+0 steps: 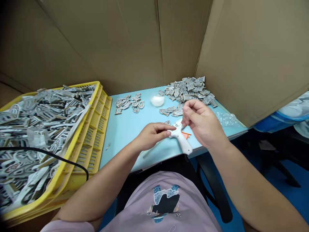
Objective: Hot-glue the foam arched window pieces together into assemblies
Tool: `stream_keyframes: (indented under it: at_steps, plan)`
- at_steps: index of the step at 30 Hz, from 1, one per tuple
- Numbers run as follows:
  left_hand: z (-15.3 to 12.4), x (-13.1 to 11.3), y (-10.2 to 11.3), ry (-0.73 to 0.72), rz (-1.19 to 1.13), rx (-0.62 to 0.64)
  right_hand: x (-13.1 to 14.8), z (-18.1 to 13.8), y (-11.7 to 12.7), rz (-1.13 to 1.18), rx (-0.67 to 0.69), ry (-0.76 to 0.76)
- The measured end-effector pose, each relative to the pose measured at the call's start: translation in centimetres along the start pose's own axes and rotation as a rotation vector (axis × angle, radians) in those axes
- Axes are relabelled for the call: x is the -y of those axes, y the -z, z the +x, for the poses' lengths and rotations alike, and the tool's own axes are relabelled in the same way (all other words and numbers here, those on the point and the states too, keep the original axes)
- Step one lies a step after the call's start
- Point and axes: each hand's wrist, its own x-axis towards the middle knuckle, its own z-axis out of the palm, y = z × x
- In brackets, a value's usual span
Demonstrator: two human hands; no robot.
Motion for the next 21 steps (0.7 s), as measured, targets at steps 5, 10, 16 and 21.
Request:
stream_keyframes:
  at_steps: [5,10,16,21]
  plan:
    - [-2.2,-5.1,2.6,-0.243,-0.135,-0.296,1.1,-0.7,2.3,-0.422,-0.112,0.103]
    - [-5.7,-12.1,1.4,-0.329,-0.5,-0.418,-3.7,-1.1,-0.8,-0.598,0.172,0.049]
    - [-7.8,-13.2,0.0,-0.345,-0.554,-0.434,-9.4,-1.3,-5.3,-0.367,0.438,-0.06]
    - [-5.9,-5.0,0.4,-0.309,-0.4,-0.561,-7.0,-1.6,-5.5,0.12,0.38,-0.204]
